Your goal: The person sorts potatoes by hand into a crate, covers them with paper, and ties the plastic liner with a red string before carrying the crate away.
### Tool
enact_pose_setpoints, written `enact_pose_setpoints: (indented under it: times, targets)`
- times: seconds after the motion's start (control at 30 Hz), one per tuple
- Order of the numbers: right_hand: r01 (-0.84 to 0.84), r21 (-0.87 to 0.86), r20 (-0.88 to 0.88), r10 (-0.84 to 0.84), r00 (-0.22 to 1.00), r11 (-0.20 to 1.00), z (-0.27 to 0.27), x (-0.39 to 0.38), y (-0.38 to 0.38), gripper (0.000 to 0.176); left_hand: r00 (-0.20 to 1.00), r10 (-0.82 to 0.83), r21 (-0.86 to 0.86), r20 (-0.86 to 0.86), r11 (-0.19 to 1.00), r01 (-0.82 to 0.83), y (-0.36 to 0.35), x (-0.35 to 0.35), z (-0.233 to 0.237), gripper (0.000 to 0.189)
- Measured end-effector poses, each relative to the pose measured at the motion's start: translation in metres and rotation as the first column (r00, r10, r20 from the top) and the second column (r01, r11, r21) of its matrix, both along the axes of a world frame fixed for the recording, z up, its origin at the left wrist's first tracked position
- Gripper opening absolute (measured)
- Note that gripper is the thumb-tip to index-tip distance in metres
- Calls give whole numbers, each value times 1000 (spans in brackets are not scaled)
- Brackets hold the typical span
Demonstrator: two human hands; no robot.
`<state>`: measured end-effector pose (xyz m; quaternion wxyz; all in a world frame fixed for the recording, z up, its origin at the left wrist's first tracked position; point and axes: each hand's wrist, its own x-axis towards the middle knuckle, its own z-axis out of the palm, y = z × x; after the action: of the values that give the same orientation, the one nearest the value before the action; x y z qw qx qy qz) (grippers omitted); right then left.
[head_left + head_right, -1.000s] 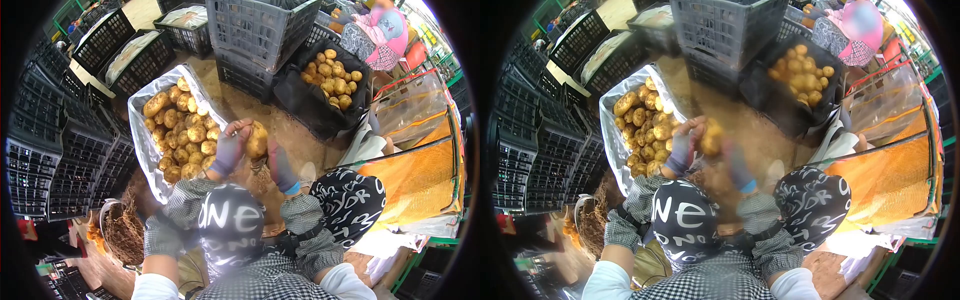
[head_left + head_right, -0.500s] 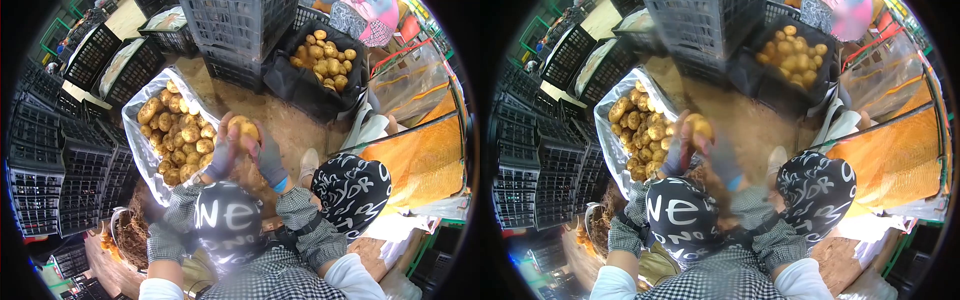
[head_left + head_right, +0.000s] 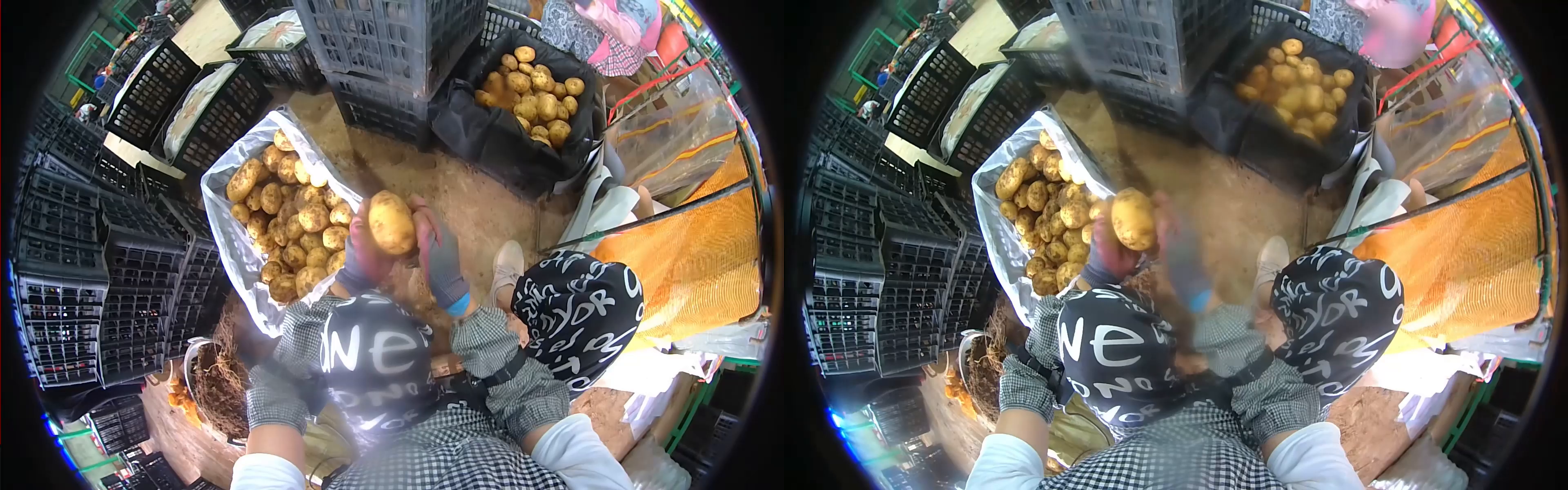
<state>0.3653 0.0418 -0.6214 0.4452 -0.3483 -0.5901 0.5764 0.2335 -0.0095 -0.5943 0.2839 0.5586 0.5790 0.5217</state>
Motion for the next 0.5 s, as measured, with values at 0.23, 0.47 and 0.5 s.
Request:
enact_pose_setpoints:
  times: [0.23, 0.47, 0.5]
  targets:
    - [-106, 312, 328, -2, 945, 944, 25, 13, -1, 89, 751, -35, -51, 660, 995, 91, 4, 9, 22, 87]
    - [-208, 13, -52, 208, 977, 978, 33, 18, 3, 88, 966, -27, 75, -257, 996, 48, 7, -17, 13, 82]
    - [-198, 6, -53, 198, 979, 980, 33, 19, 1, 88, 993, -21, 13, -115, 1000, 23, 7, -15, 13, 79]
